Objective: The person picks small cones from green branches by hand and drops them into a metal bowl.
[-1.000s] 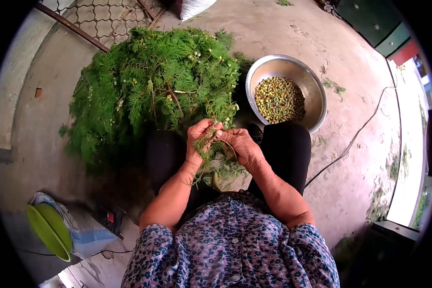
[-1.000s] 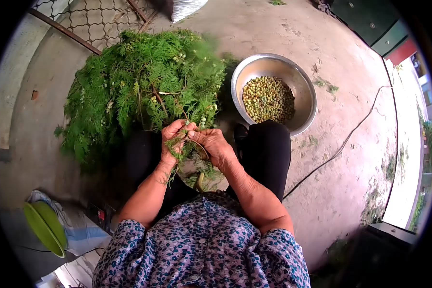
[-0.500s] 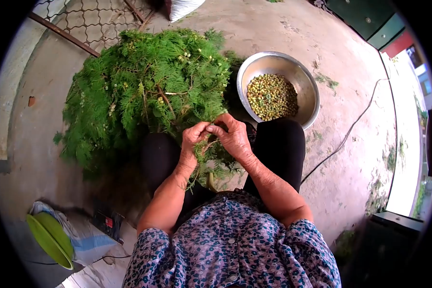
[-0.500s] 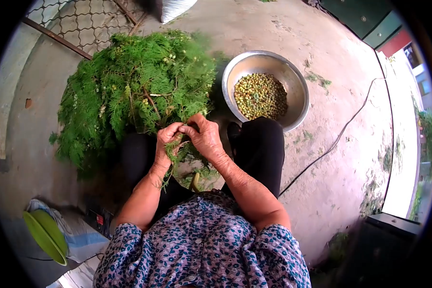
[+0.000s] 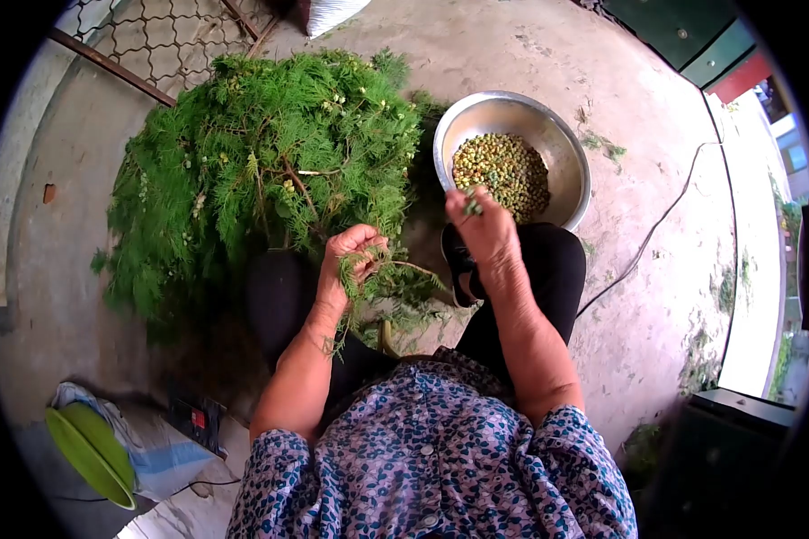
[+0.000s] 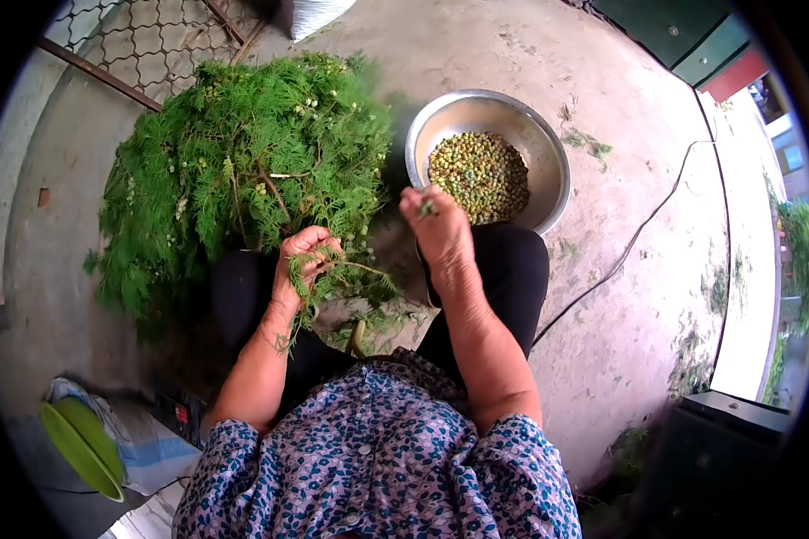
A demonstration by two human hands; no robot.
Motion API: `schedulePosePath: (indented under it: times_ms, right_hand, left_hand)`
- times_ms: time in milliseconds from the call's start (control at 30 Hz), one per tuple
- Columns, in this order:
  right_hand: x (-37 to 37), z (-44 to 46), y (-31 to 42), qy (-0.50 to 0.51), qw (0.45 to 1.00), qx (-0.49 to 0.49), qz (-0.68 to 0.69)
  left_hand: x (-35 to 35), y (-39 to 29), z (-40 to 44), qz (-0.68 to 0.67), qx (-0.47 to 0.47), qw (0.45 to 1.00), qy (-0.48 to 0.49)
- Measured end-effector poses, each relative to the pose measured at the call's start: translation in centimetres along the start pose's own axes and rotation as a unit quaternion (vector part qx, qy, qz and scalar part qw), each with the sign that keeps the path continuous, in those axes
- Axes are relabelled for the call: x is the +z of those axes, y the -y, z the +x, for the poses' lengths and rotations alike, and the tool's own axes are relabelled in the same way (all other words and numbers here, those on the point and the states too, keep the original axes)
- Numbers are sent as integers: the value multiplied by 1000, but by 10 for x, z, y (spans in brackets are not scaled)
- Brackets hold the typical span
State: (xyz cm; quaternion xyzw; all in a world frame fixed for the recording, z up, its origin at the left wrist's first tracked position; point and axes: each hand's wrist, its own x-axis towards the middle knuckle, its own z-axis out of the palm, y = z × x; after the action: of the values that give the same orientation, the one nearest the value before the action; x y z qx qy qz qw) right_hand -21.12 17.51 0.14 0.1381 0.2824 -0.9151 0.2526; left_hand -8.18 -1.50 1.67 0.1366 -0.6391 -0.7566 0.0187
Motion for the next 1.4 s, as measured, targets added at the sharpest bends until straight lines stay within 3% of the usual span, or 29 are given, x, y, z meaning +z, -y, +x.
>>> schedulePosePath:
  times_ms: [33,167,233,333,433,500,533,567,667,700,767,833,900,967,1033,1067,1167,1233,1300,1400]
  right_hand:
    - [5,3,11,-63,997,-32,41]
    - [-13,14,37,-15,981,-85,174]
    - [-4,8,37,-100,980,-96,146]
    - [14,-14,20,3,989,-102,-107]
    - [39,-38,-1,129,889,-115,-424]
    - [40,-41,-16,174,848,-125,-484]
    - [40,-46,-27,85,793,-257,-546]
    - [35,-45,-35,21,805,-301,-511]
    - [45,-69,-36,42,839,-125,-527]
    - [43,-73,-40,89,801,-64,-589]
    - [45,-81,-48,139,836,62,-527]
    - [36,-75,-64,106,901,128,-401]
    - [35,-72,-70,109,911,123,-379]
    - [31,-72,-79,116,880,97,-450]
    - [27,-72,-87,89,885,24,-457]
    - [12,-64,-94,147,853,-36,-500]
    - [15,-61,-96,152,839,11,-522]
    - [13,-59,-95,213,812,0,-543]
    - [15,-63,-89,210,883,112,-405]
    - [24,-68,-65,226,890,115,-378]
  left_hand:
    - [0,1,0,2,-3,1000,-4]
    - [2,-4,-1,-79,60,993,-62]
    - [3,-8,-2,-119,58,988,-81]
    - [1,-3,-1,-52,52,993,-89]
    - [-1,-3,-3,-80,-13,995,-61]
    - [-1,2,-4,-62,-17,996,-65]
    - [-1,3,-3,-65,-9,995,-70]
    - [-1,3,-1,-69,1,995,-76]
    - [-1,3,2,-81,-11,992,-101]
    - [1,-1,2,-88,-13,991,-97]
    - [11,-8,1,-128,-19,981,-147]
    - [7,-7,-2,-110,20,989,-101]
    - [3,-7,-1,-68,-25,993,-94]
    - [3,-6,-2,-144,-32,984,-99]
    - [0,-1,4,-155,-35,981,-115]
    - [-2,2,5,-165,-39,977,-126]
    - [-7,6,5,-182,-35,977,-103]
    - [-3,-6,1,-169,-54,978,-106]
    - [-4,2,7,-246,-39,964,-94]
    - [-12,4,8,-165,-59,973,-152]
